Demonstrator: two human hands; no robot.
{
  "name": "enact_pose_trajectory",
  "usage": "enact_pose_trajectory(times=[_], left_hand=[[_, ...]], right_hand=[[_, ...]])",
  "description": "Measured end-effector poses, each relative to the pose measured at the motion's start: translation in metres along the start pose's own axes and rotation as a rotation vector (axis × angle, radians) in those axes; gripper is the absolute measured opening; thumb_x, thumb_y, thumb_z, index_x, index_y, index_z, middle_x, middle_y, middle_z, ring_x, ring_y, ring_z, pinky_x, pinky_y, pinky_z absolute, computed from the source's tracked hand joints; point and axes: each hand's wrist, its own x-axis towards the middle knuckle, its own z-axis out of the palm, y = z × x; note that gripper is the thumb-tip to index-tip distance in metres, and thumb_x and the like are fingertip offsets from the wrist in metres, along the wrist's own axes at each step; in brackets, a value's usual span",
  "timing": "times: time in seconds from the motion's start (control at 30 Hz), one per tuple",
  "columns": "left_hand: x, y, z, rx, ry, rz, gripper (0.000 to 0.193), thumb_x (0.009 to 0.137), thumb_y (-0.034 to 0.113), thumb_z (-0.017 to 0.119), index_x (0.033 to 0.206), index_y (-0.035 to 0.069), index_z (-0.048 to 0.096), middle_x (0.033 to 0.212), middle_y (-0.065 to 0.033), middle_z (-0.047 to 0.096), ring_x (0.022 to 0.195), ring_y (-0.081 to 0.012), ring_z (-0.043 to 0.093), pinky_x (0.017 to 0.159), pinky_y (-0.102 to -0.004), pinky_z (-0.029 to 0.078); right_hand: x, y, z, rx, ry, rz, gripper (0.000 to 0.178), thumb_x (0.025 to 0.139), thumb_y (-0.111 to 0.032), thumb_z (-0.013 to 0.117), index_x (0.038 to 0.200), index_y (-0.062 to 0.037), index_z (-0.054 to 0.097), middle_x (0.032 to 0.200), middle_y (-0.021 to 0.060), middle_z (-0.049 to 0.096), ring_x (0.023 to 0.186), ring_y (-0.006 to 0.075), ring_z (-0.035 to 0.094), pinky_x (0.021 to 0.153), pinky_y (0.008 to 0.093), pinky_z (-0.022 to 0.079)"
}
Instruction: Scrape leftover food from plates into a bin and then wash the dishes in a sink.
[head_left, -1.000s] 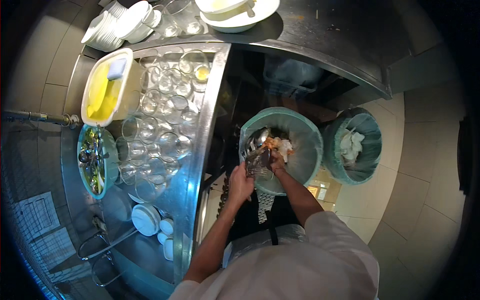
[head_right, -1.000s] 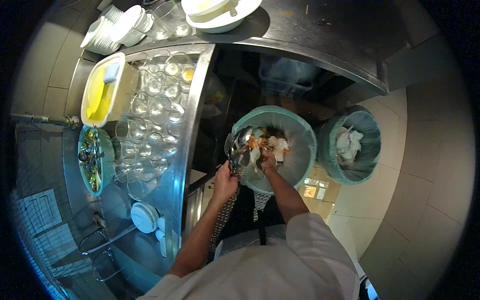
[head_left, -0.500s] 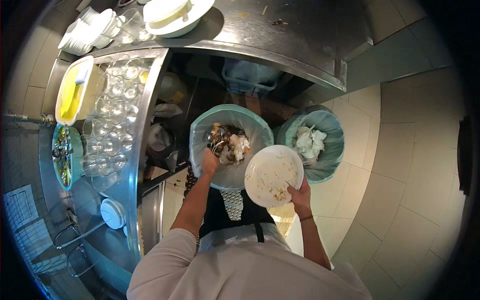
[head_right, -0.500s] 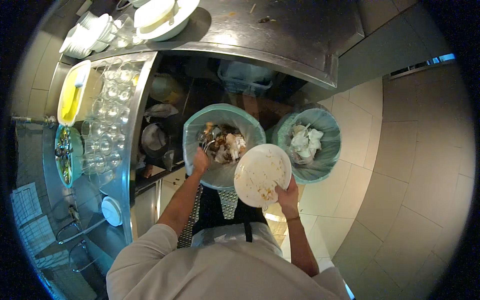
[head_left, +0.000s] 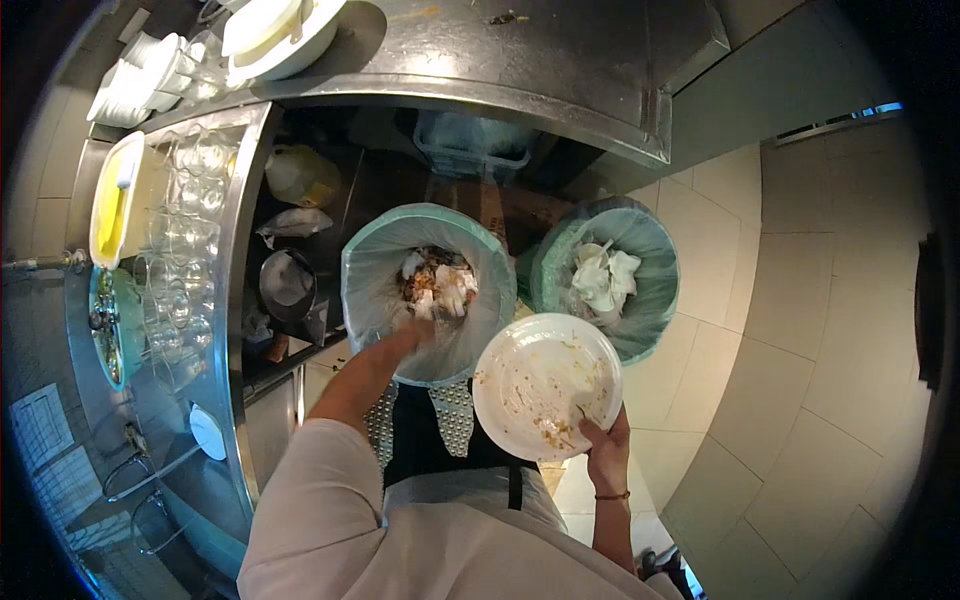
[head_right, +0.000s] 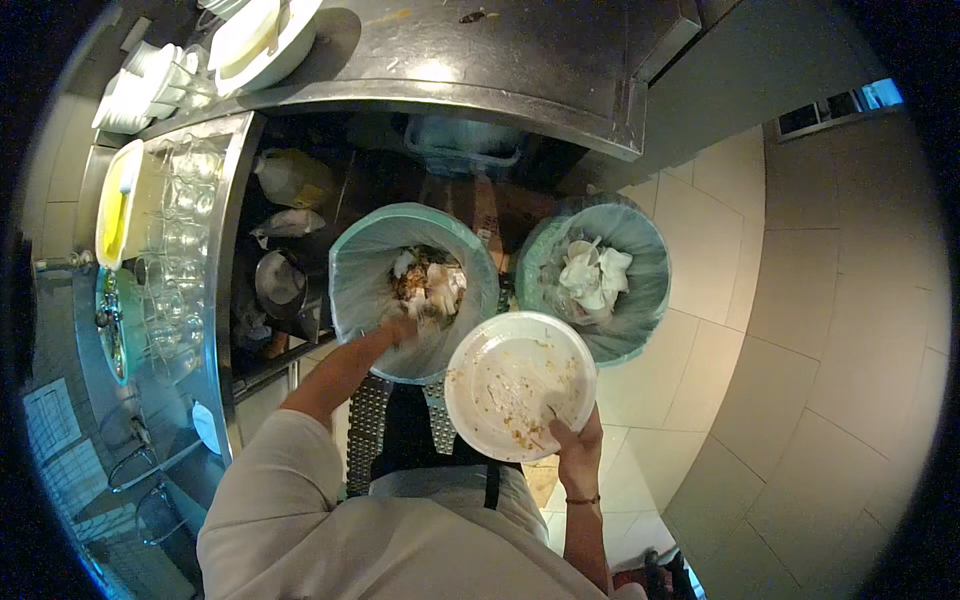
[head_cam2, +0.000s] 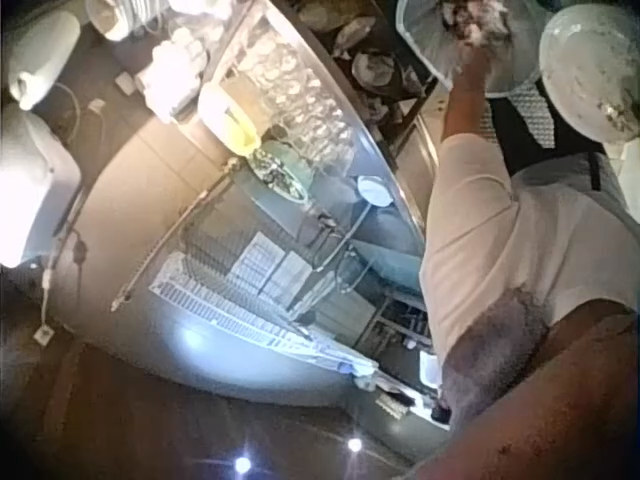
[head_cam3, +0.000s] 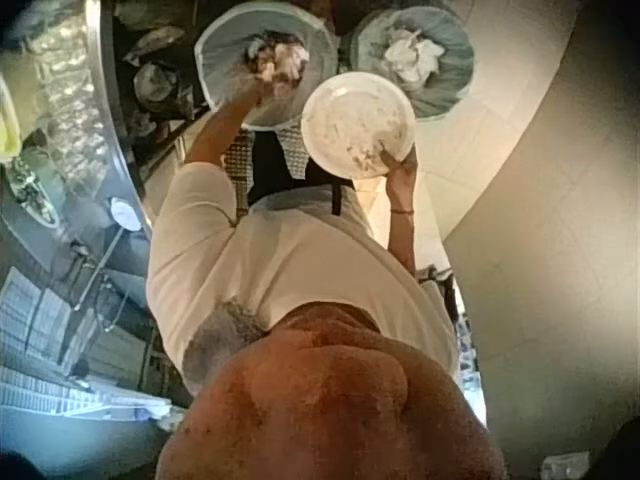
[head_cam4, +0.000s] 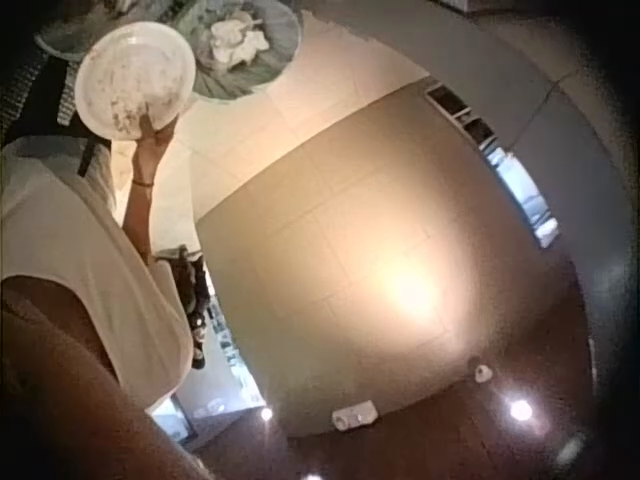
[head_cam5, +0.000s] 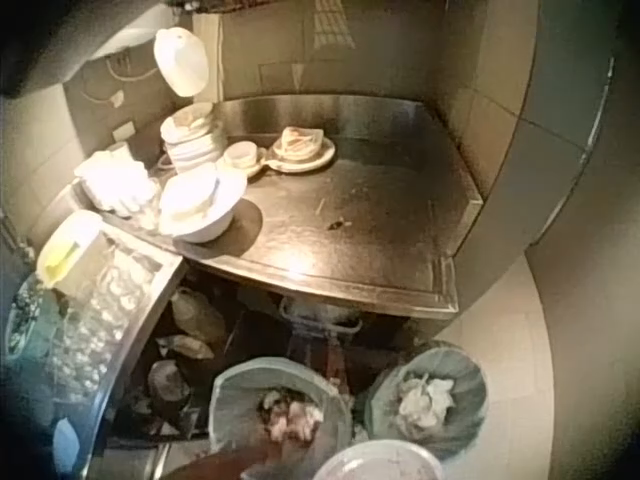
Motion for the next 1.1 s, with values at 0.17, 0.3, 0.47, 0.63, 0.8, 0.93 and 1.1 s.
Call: enact_pose_trajectory(times=[0.17,0.3,0.47,0.63,0.8,0.93,1.1], left_hand=[[-0.019,-0.029,0.004,0.015,-0.408,0.353,0.031,0.086,0.024,0.054,0.1,-0.001,0.063,0.102,-0.0116,0.066,0.085,-0.0235,0.066,0.081,-0.0364,0.05],[0.029,-0.008,-0.018,0.19,0.038,0.135,0.031,0.082,0.024,0.054,0.104,0.003,0.059,0.103,-0.014,0.065,0.095,-0.0287,0.064,0.078,-0.0409,0.051],[-0.022,-0.079,0.089,0.574,-0.204,0.654,0.04,0.081,0.025,0.057,0.111,0.0,0.057,0.104,-0.0183,0.064,0.1,-0.0307,0.061,0.084,-0.043,0.048],[-0.033,-0.072,-0.008,0.138,-0.489,0.599,0.024,0.089,0.022,0.056,0.084,0.0,0.063,0.072,-0.0087,0.065,0.066,-0.019,0.06,0.063,-0.0385,0.049],[-0.155,-0.069,-0.143,-0.944,-0.761,0.337,0.024,0.091,0.024,0.056,0.076,0.005,0.058,0.066,-0.0045,0.058,0.058,-0.0138,0.056,0.058,-0.0303,0.048],[-0.246,-0.103,-0.13,-1.307,-0.499,0.34,0.024,0.089,0.025,0.059,0.076,0.006,0.057,0.064,-0.0008,0.054,0.06,-0.0115,0.055,0.056,-0.0261,0.045],[-0.357,-0.142,-0.1,-1.662,-0.038,0.246,0.015,0.092,0.021,0.054,0.092,0.005,0.055,0.064,-0.0008,0.052,0.052,-0.0088,0.048,0.047,-0.0236,0.04]], right_hand=[[0.001,0.009,-0.016,-0.049,0.023,-0.048,0.059,0.073,0.006,0.055,0.13,0.0013,0.041,0.122,0.0116,0.054,0.112,0.0207,0.052,0.097,0.0332,0.04],[-0.002,0.007,-0.024,-0.033,0.055,-0.005,0.059,0.072,0.007,0.053,0.13,0.0008,0.042,0.122,0.0121,0.054,0.112,0.0211,0.052,0.097,0.0331,0.04],[-0.005,0.009,-0.014,0.151,-0.001,0.026,0.065,0.071,0.011,0.053,0.133,-0.0013,0.038,0.125,0.0132,0.053,0.113,0.024,0.053,0.095,0.0357,0.044],[-0.016,0.0,-0.023,0.097,0.018,-0.039,0.065,0.072,0.011,0.053,0.134,-0.0027,0.037,0.126,0.0124,0.051,0.115,0.0243,0.052,0.095,0.0364,0.044],[-0.028,-0.034,-0.004,0.109,-0.079,-0.138,0.066,0.073,0.011,0.054,0.134,-0.0024,0.036,0.128,0.0119,0.05,0.115,0.0238,0.051,0.097,0.0357,0.042],[-0.03,-0.051,0.024,0.124,-0.266,-0.098,0.063,0.075,0.011,0.056,0.134,-0.0029,0.037,0.13,0.0122,0.048,0.117,0.0239,0.049,0.1,0.0358,0.039],[-0.023,-0.077,0.076,0.02,-0.505,-0.119,0.063,0.078,0.005,0.058,0.135,-0.0029,0.033,0.131,0.0141,0.047,0.117,0.0261,0.049,0.098,0.0382,0.042]])
